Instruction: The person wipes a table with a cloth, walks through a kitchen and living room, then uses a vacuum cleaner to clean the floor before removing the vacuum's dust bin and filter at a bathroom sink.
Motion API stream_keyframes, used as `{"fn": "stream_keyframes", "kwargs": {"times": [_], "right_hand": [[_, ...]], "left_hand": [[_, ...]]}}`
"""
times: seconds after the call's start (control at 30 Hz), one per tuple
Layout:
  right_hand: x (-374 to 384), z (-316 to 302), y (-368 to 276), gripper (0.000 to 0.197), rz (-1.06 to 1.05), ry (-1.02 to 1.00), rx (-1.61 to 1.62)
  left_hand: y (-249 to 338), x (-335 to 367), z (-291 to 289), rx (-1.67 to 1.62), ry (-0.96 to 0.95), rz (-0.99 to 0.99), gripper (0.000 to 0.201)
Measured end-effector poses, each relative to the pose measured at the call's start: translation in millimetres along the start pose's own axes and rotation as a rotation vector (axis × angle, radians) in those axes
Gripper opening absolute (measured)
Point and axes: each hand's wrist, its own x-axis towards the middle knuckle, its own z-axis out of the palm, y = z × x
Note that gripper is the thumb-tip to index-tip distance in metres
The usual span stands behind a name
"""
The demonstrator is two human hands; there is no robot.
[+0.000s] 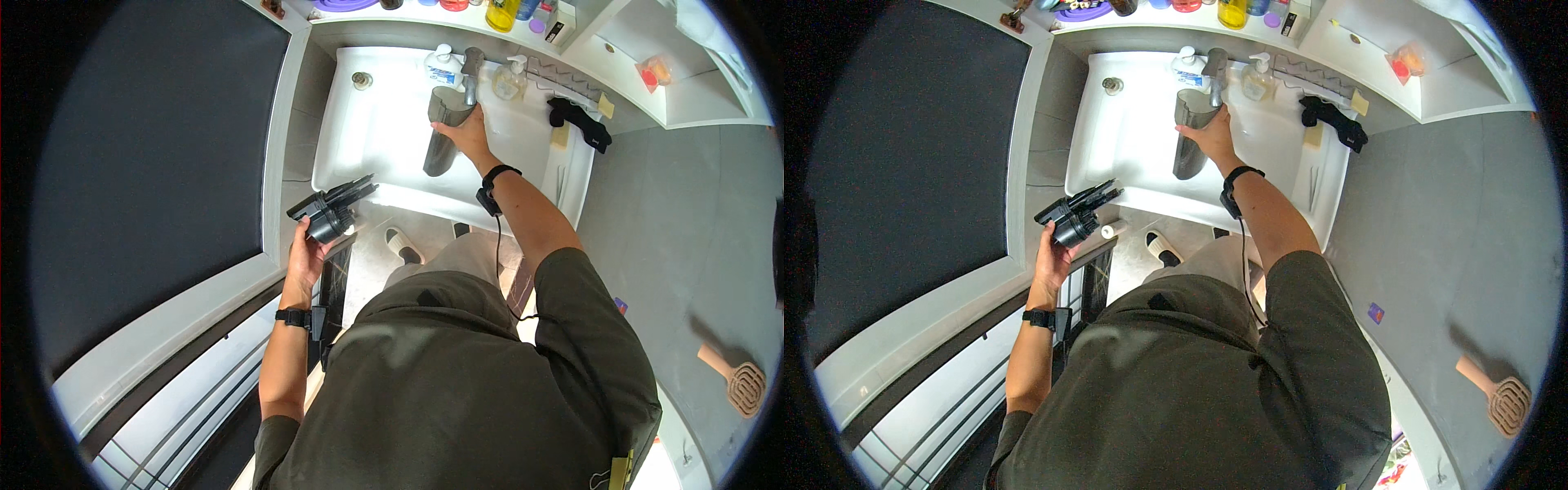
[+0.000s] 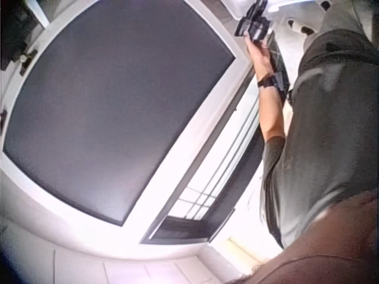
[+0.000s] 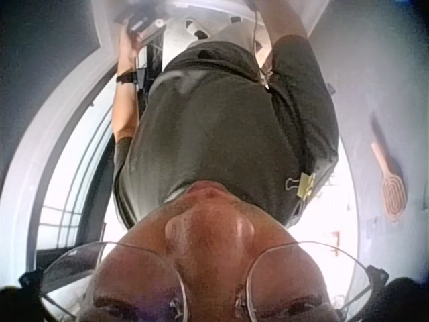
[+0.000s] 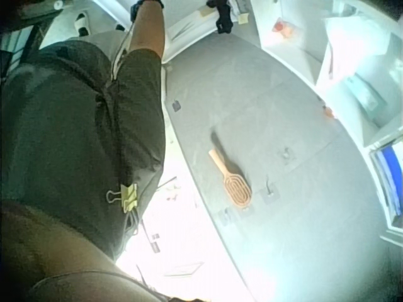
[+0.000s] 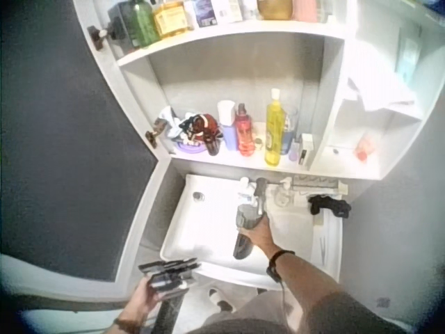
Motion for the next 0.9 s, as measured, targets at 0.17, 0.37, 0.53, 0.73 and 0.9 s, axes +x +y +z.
{"fn": "stream_keyframes", "kwargs": {"times": [0.17,0.37,0.53,0.73,0.9], "right_hand": [[-7.7,4.2,-4.5,0.119,0.005,-0.024,0.06],[-8.3,-15.9,-11.0,0.121,0.083,-0.036,0.091],[-13.5,-17.3,-22.5,0.127,0.059,0.146,-0.185],[-12.7,-28.2,-24.6,0.121,0.164,0.203,-0.249],[-11.7,-27.9,-25.5,0.119,0.113,0.235,-0.215]], "left_hand": [[-3.0,1.2,-5.8,-0.017,0.02,0.033,0.051],[-2.3,-3.0,-2.9,0.002,0.05,0.037,0.051],[-2.8,2.7,-7.6,0.009,0.044,0.019,0.049],[-2.2,3.2,-3.2,0.005,0.04,0.012,0.047],[-3.6,2.7,-7.1,-0.004,0.045,0.023,0.047]]}}
